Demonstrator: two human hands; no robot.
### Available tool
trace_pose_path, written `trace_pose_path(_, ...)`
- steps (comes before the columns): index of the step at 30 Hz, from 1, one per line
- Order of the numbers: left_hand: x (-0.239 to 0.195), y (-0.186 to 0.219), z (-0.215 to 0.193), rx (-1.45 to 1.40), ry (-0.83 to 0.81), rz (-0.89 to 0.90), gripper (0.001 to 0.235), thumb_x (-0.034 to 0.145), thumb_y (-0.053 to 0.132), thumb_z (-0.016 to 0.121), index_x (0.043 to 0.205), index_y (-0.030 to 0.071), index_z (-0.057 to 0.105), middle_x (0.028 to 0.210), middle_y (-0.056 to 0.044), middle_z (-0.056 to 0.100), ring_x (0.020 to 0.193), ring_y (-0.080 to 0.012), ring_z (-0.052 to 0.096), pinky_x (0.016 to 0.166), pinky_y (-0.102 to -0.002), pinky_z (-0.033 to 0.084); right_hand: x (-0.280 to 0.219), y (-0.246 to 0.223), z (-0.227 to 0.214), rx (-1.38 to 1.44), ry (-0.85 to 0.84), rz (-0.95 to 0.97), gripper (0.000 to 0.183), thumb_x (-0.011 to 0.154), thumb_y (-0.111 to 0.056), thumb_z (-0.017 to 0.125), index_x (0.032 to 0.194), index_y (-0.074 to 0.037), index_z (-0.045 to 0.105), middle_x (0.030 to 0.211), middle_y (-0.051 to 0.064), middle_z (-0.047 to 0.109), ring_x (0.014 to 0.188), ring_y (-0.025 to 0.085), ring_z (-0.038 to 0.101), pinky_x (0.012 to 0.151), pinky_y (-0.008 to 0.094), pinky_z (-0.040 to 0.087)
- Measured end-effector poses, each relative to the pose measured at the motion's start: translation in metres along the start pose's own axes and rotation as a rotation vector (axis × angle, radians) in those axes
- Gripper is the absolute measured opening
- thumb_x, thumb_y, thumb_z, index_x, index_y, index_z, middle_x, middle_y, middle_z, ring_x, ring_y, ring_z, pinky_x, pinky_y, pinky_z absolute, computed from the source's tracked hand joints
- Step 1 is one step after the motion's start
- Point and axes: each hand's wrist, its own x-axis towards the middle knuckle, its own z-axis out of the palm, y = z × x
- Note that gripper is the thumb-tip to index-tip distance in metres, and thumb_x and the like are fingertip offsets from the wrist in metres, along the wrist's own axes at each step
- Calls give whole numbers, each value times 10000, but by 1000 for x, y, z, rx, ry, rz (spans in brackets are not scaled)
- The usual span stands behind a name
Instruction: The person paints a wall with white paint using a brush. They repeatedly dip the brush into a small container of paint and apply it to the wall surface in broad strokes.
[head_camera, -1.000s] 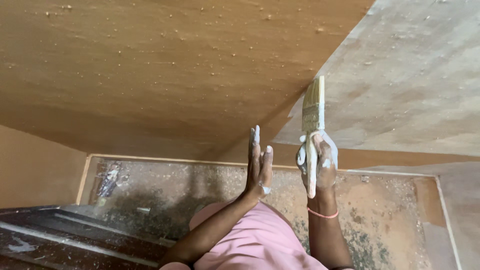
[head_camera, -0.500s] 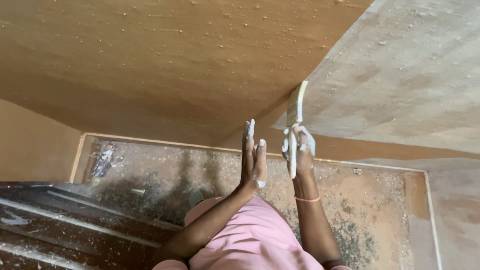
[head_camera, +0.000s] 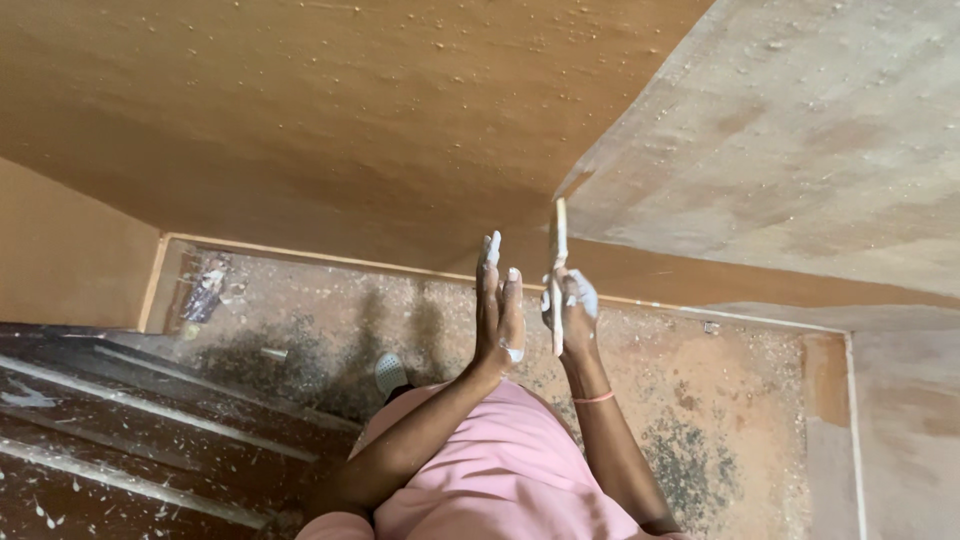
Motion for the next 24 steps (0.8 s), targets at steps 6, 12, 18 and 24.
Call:
trace_pose_path(6,-3,-1,8,-29,-43,19,560,1112,234,342,1605,-6,230,1708,-208,175,1597,-327,156,1276,-440,179,-7,-69,4,-63,-56,-369,350,1094,-406,495,1020,-81,602,649,3,592,469,67,510,399,202,388)
trace_pose_path(12,-4,-4,11,-23,-37,42,555,1112,233,341,1607,0,246,1711,-195,204,1603,-322,170,1285,-447,183,30,-68,4,-75,-28,-292,325,1103,-350,502,1009,-57,608,648,21,603,460,78,504,394,215,384)
trace_pose_path(18,-2,-12,7,-9,-17,45,572,1113,264,325,1609,-8,240,1710,-208,180,1601,-336,146,1281,-450,168,47,8,-11,-13,19,-23,322,1090,-292,456,951,-60,631,624,19,595,427,77,486,368,227,372)
trace_pose_path(24,-3,-13,9,2,-29,11,575,1108,268,333,1606,-7,245,1700,-215,215,1596,-338,179,1283,-459,176,36,50,-24,-1,55,217,331,1087,-282,457,905,-62,624,594,7,540,397,73,412,347,227,306)
